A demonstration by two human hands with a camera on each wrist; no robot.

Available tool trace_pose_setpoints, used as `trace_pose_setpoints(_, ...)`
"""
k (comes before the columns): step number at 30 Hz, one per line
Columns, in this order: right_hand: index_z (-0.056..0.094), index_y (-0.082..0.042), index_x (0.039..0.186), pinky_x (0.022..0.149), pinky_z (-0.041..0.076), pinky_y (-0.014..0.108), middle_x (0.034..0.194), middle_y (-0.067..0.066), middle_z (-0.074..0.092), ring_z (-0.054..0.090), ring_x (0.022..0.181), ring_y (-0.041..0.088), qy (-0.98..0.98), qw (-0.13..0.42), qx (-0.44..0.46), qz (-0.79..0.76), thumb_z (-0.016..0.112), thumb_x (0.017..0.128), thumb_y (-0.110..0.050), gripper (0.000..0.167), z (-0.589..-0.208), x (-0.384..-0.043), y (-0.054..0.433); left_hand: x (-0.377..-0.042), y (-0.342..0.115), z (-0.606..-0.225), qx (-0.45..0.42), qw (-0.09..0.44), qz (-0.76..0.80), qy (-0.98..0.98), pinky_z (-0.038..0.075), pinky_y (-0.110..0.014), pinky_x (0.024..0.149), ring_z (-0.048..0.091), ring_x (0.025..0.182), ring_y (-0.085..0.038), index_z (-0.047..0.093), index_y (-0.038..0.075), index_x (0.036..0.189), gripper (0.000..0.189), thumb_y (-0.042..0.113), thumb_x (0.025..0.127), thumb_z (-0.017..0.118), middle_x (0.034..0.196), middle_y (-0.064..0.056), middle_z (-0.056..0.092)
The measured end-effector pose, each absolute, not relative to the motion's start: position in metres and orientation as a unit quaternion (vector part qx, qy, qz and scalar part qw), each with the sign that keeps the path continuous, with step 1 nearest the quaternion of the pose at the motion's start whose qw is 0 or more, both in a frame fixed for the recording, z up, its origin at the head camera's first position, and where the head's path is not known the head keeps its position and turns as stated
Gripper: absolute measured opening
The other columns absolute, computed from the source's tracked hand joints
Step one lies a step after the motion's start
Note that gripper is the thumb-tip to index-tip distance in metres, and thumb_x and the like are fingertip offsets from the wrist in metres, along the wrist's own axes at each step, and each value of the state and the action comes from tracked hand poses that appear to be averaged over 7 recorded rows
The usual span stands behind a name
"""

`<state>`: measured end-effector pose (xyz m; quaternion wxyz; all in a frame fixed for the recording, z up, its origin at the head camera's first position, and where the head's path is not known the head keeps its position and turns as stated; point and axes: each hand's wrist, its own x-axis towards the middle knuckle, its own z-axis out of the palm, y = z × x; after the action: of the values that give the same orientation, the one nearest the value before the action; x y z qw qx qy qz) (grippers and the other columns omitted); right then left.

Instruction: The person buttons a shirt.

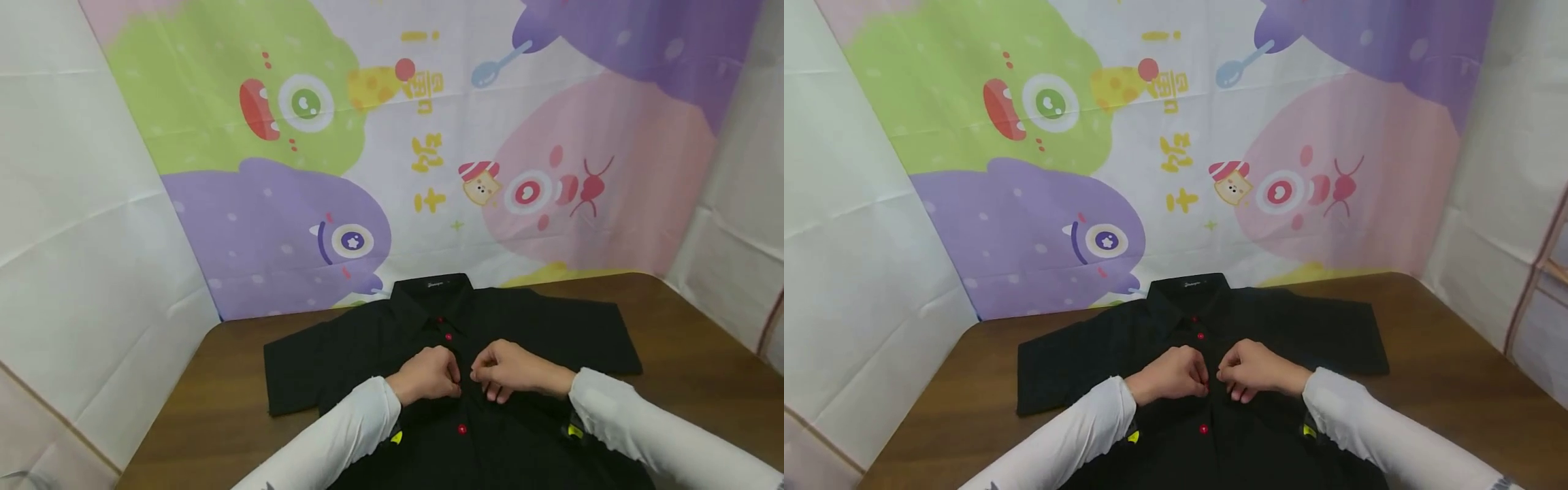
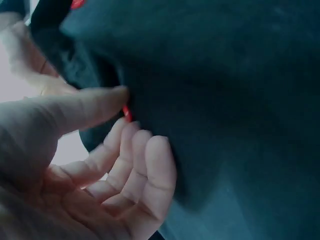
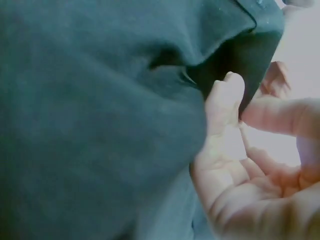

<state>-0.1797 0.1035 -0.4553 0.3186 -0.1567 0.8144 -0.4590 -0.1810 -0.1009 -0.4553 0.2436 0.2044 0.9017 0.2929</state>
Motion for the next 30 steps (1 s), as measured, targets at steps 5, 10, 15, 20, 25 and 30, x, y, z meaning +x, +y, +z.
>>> trace_pose_setpoints(5, 0.066, 0.006, 0.110, 0.054, 0.057, 0.023, 0.073, 0.008, 0.073, 0.066, 0.056, 0.006, 0.804, 0.322, -0.146, -0.479, 0.063, 0.096, -0.011, 0.022, -0.461, -0.178, 0.099, -0.181, -0.095, -0.452, 0.192, 0.241, 0.274, 0.911, 0.046, -0.020, 0.049, 0.053, 0.050, -0.007, 0.074, 0.006, 0.081, 0.008, 0.010, 0.085, 0.080, 0.070, -0.002, 0.069)
trace_pose_setpoints(10, 0.069, 0.001, 0.103, 0.052, 0.056, 0.024, 0.072, 0.005, 0.071, 0.065, 0.056, 0.006, 0.813, 0.314, -0.145, -0.468, 0.063, 0.098, -0.016, 0.018, -0.465, -0.177, 0.095, -0.179, -0.096, -0.454, 0.208, 0.207, 0.286, 0.912, 0.043, -0.019, 0.050, 0.051, 0.052, -0.005, 0.073, 0.006, 0.077, 0.009, 0.007, 0.083, 0.080, 0.070, -0.002, 0.069)
trace_pose_setpoints(15, 0.072, -0.004, 0.096, 0.054, 0.056, 0.026, 0.071, 0.003, 0.063, 0.060, 0.058, 0.009, 0.839, 0.270, -0.152, -0.448, 0.064, 0.098, -0.021, 0.019, -0.468, -0.178, 0.092, -0.180, -0.099, -0.458, 0.205, 0.181, 0.314, 0.909, 0.042, -0.018, 0.050, 0.050, 0.053, -0.004, 0.073, 0.007, 0.076, 0.009, 0.006, 0.081, 0.080, 0.071, -0.003, 0.071)
trace_pose_setpoints(20, 0.072, 0.000, 0.100, 0.056, 0.057, 0.027, 0.071, 0.002, 0.063, 0.060, 0.058, 0.008, 0.830, 0.266, -0.134, -0.471, 0.067, 0.095, -0.019, 0.021, -0.472, -0.175, 0.088, -0.182, -0.109, -0.463, 0.113, 0.252, 0.453, 0.848, 0.054, -0.022, 0.051, 0.058, 0.053, -0.008, 0.074, 0.000, 0.085, 0.005, 0.000, 0.083, 0.078, 0.073, -0.011, 0.073)
trace_pose_setpoints(25, 0.068, 0.008, 0.113, 0.057, 0.057, 0.023, 0.077, 0.001, 0.066, 0.064, 0.062, 0.007, 0.789, 0.302, -0.096, -0.526, 0.064, 0.097, -0.017, 0.030, -0.477, -0.174, 0.089, -0.184, -0.115, -0.469, 0.037, 0.305, 0.568, 0.763, 0.064, -0.033, 0.067, 0.067, 0.061, -0.011, 0.074, -0.008, 0.098, 0.012, -0.003, 0.087, 0.073, 0.087, -0.023, 0.076)
trace_pose_setpoints(30, 0.069, 0.008, 0.114, 0.058, 0.057, 0.022, 0.078, 0.001, 0.067, 0.064, 0.064, 0.007, 0.775, 0.307, -0.075, -0.547, 0.064, 0.097, -0.018, 0.032, -0.477, -0.173, 0.089, -0.186, -0.120, -0.472, 0.020, 0.325, 0.595, 0.735, 0.064, -0.035, 0.074, 0.069, 0.066, -0.011, 0.073, -0.009, 0.104, 0.017, -0.002, 0.089, 0.071, 0.090, -0.020, 0.077)
